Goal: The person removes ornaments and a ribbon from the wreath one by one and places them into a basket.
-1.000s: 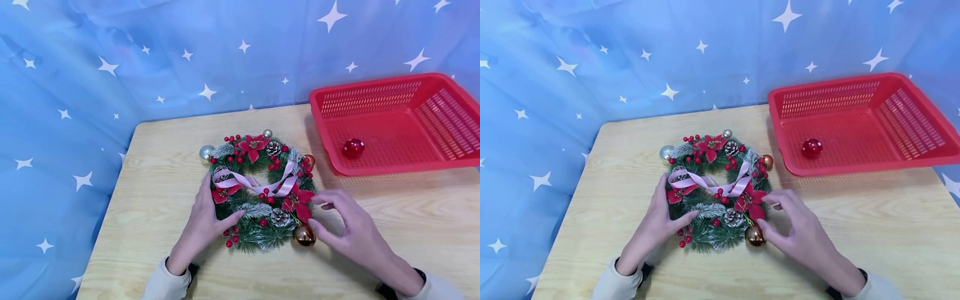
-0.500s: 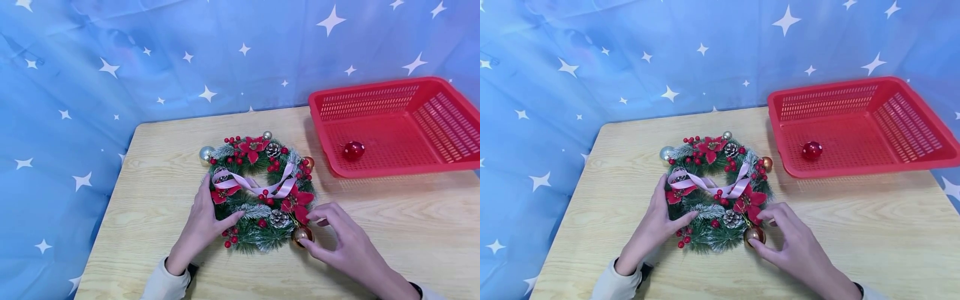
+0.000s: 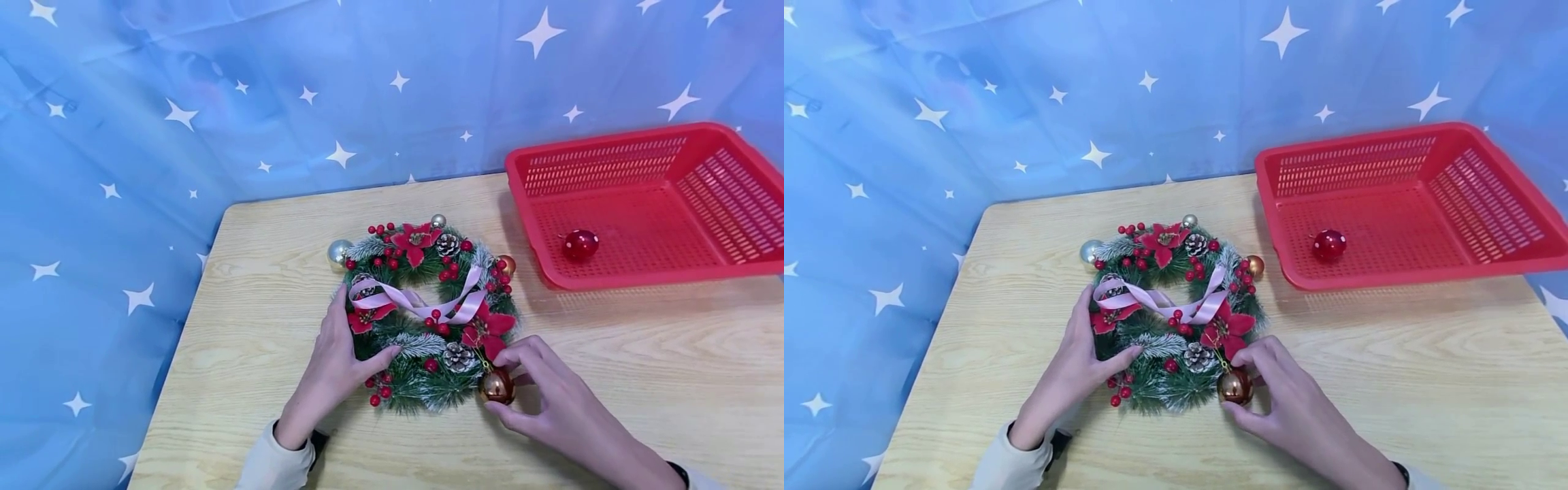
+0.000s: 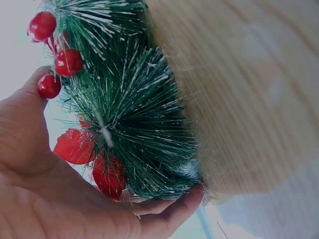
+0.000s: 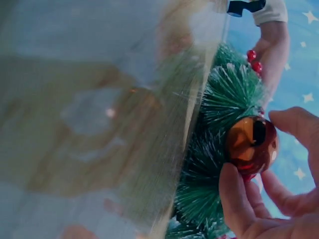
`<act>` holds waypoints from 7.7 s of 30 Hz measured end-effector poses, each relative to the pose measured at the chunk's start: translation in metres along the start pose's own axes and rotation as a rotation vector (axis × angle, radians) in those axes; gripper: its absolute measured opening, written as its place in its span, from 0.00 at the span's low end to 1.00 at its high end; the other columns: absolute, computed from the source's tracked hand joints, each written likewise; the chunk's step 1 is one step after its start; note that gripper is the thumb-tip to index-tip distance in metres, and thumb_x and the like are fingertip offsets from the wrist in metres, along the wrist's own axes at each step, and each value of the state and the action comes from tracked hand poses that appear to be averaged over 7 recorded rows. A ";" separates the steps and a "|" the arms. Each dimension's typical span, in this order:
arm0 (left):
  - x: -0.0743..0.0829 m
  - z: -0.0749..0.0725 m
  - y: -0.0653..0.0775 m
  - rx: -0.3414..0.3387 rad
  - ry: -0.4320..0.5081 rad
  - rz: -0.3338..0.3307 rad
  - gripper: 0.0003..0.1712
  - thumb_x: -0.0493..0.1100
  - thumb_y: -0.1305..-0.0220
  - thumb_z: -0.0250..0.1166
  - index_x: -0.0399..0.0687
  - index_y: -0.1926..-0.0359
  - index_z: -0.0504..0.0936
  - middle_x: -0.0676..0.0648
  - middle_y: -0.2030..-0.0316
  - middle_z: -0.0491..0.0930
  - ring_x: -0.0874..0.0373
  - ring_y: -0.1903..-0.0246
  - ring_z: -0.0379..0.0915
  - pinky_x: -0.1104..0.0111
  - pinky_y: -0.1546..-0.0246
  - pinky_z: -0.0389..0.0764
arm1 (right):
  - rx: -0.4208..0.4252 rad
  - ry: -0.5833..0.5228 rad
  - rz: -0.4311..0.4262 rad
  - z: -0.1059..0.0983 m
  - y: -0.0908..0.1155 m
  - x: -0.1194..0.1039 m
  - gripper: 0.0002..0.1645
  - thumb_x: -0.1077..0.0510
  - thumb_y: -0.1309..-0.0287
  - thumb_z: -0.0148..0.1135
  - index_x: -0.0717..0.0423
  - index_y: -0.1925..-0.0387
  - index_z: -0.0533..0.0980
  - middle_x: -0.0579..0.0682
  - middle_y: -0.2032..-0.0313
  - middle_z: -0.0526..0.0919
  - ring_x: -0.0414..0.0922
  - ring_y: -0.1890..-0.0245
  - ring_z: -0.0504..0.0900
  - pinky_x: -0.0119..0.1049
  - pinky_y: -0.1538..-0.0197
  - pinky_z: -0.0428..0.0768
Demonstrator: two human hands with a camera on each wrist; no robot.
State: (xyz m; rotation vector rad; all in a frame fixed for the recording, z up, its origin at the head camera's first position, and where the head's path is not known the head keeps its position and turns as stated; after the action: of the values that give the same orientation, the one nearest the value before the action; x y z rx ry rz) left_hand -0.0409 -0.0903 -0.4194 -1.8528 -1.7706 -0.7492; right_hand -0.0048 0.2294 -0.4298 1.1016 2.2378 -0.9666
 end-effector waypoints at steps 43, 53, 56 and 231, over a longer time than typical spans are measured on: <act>-0.001 -0.001 -0.004 0.002 0.035 0.071 0.75 0.55 0.41 0.85 0.47 0.11 0.41 0.40 0.14 0.45 0.40 0.17 0.45 0.33 0.24 0.54 | 0.070 -0.076 -0.081 -0.014 -0.015 -0.027 0.22 0.48 0.37 0.78 0.46 0.45 0.81 0.39 0.46 0.81 0.37 0.48 0.79 0.23 0.48 0.80; -0.002 -0.001 -0.005 -0.022 0.031 0.070 0.75 0.55 0.41 0.85 0.46 0.11 0.41 0.39 0.14 0.45 0.37 0.17 0.46 0.31 0.25 0.54 | 0.189 -0.077 -0.101 -0.019 -0.023 -0.030 0.27 0.34 0.27 0.65 0.52 0.47 0.83 0.44 0.48 0.83 0.40 0.48 0.80 0.22 0.48 0.78; -0.005 -0.002 -0.005 -0.059 0.045 0.027 0.77 0.57 0.40 0.85 0.48 0.11 0.37 0.40 0.13 0.43 0.37 0.17 0.44 0.30 0.25 0.52 | 0.205 -0.082 -0.091 -0.024 -0.026 -0.028 0.29 0.33 0.27 0.64 0.54 0.48 0.83 0.47 0.48 0.84 0.40 0.47 0.80 0.22 0.46 0.79; 0.025 0.020 0.049 0.334 -0.129 -0.087 0.81 0.52 0.47 0.87 0.56 0.10 0.34 0.37 0.14 0.38 0.39 0.16 0.37 0.22 0.33 0.47 | 0.072 0.051 0.217 -0.181 -0.222 0.229 0.29 0.53 0.32 0.75 0.65 0.37 0.79 0.43 0.50 0.76 0.21 0.59 0.71 0.15 0.56 0.64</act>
State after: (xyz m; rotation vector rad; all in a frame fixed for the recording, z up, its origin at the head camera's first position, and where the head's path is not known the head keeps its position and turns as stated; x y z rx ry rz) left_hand 0.0099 -0.0617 -0.4158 -1.6401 -1.9308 -0.3414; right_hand -0.3343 0.3829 -0.3773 1.3823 2.0835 -0.9431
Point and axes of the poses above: each hand's wrist, its own y-axis away from the middle knuckle, its own z-axis out of the palm, x = y × z, the point moved 4 cm from there along -y, towards the middle knuckle
